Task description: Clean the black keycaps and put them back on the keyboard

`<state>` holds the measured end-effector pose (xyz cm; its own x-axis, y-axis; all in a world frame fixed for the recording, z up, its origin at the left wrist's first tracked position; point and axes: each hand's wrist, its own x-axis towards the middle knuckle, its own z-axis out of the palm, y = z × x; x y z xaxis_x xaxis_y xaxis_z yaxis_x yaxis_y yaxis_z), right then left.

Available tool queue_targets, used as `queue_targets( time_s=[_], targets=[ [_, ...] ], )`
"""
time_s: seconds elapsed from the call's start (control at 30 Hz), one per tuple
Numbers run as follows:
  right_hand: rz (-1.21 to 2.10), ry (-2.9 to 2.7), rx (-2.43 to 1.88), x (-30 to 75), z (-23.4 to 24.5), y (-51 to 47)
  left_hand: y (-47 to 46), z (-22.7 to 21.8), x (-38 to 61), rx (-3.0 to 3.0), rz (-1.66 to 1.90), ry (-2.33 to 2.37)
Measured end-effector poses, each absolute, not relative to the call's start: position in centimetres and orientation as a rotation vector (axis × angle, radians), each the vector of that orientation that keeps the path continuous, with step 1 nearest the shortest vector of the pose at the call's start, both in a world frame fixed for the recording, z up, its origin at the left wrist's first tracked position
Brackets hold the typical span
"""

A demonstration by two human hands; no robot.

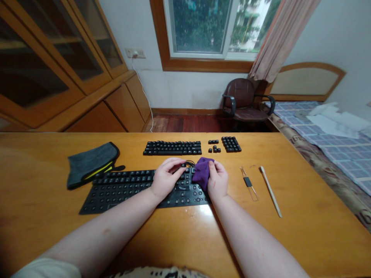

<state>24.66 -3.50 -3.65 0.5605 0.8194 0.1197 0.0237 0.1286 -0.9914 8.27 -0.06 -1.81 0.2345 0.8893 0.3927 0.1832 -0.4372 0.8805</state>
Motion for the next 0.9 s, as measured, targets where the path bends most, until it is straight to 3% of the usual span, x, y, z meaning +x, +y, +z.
queue_targets(
  time_s=[0.43,0.57,0.73,0.9],
  targets=[
    [0.684,-0.807,-1.332,24.8,-3.9,-3.4,0.0,-1.8,8.9,1.363,1.117,0.811],
    [0.677,-0.8,-1.333,24.7,-3.7,-3.5,0.3,-0.9,8.2,1.631,1.115,0.963],
    [0.675,-0.813,-1.329,24.7,-3.5,-3.4,1.1,0.9,7.1,2.172,0.787,1.054],
    [0.681,-0.815,-1.327,24.7,-3.5,-3.4,1.6,-0.1,7.1,2.492,0.604,1.002]
  ],
)
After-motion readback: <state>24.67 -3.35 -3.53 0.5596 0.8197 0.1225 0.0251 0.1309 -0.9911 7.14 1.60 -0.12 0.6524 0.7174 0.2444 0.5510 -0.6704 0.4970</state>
